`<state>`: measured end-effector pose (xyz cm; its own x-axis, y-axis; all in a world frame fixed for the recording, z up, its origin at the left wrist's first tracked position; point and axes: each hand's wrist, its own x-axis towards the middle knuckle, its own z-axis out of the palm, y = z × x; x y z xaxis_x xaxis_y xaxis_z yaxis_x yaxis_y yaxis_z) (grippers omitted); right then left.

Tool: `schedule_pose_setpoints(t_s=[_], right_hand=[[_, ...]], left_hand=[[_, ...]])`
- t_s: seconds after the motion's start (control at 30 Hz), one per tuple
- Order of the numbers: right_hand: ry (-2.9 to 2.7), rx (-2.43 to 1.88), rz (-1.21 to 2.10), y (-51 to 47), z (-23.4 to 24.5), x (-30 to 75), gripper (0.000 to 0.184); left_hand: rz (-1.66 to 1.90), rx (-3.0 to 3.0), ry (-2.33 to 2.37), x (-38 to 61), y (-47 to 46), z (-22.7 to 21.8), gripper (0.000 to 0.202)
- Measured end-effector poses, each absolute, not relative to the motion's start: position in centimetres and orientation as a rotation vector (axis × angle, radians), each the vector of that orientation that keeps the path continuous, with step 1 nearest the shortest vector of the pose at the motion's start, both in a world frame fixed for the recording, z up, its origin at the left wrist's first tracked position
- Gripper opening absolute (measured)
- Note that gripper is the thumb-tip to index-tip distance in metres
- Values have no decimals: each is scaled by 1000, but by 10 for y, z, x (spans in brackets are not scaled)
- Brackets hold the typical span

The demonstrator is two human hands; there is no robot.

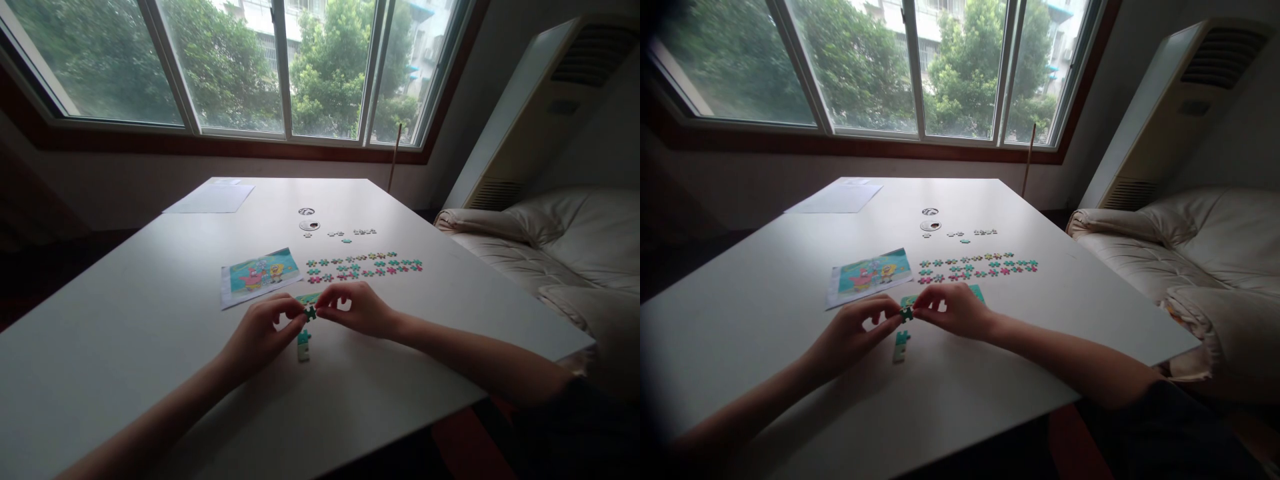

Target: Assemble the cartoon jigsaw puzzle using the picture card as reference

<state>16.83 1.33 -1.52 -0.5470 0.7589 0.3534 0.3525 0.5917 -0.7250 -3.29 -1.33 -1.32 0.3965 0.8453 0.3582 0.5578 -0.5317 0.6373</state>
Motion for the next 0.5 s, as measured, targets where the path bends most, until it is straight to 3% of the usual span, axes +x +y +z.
schedule_pose_setpoints(t_s=[0.27,0.5], right_hand=[[-2407,-640,117,15,-15,174,18],[-2418,-592,-61,21,-14,180,20]], left_hand=[[913,2201,1170,-35,-12,-14,19],[923,2199,1196,-39,-8,-14,22]])
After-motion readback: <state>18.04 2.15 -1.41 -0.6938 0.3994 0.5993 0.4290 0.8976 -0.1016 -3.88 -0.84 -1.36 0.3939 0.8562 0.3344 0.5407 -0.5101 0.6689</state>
